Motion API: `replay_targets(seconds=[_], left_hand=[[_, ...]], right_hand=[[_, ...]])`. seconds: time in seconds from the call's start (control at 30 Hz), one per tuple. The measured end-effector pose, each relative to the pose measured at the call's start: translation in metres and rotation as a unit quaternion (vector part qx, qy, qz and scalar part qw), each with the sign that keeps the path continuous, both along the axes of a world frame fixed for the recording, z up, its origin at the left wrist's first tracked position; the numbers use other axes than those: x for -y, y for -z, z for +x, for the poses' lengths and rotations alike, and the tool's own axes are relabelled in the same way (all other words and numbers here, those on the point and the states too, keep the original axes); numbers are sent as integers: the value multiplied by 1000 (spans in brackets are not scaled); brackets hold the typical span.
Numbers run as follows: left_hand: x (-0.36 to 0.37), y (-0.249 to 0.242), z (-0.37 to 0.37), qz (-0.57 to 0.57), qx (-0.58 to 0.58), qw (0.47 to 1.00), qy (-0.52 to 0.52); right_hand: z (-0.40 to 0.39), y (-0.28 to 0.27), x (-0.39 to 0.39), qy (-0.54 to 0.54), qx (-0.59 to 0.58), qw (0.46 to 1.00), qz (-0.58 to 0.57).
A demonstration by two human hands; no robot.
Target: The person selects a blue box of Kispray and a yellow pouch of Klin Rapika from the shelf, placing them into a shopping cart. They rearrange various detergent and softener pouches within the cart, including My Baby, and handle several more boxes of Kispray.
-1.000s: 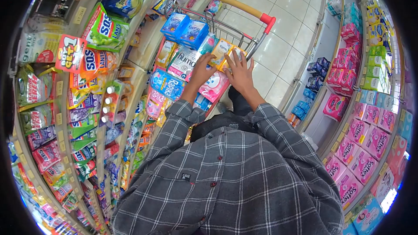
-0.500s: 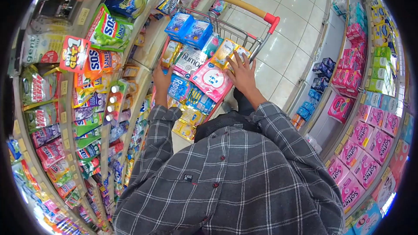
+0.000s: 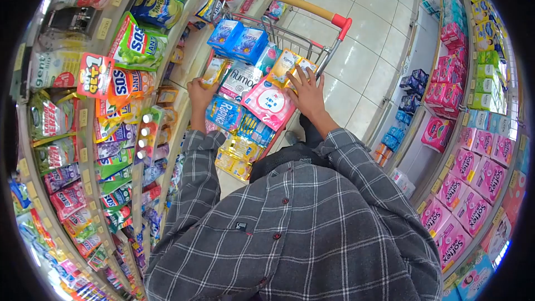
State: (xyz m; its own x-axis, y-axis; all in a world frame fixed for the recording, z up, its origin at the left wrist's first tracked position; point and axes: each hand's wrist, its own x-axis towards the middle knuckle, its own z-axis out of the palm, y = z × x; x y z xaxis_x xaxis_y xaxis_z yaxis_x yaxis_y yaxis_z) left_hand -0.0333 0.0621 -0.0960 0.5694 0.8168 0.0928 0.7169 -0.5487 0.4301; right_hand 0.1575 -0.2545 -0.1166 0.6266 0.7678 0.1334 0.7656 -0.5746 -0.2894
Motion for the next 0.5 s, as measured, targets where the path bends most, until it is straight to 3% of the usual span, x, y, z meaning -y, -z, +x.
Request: replay_targets(seconds=[0.1,0.13,0.23,0.37,0.5], left_hand=[[17,-6,-12,30,139,989,27],[45,-40,-8,37,122,991,36],[101,-55,18,-24,203,971,122],[140,-27,75,-42,156,971,177],[145,3,100,-31,139,983,114]], right_hand=[[0,1,1,1,-6,1000,10],[1,1,1,3,-10,1000,13],[0,3,0,5,-11,1000,19],[0,-2,-1,-4,-11,1000,11],[2,-5,-2,-4,-12,1000,-5]])
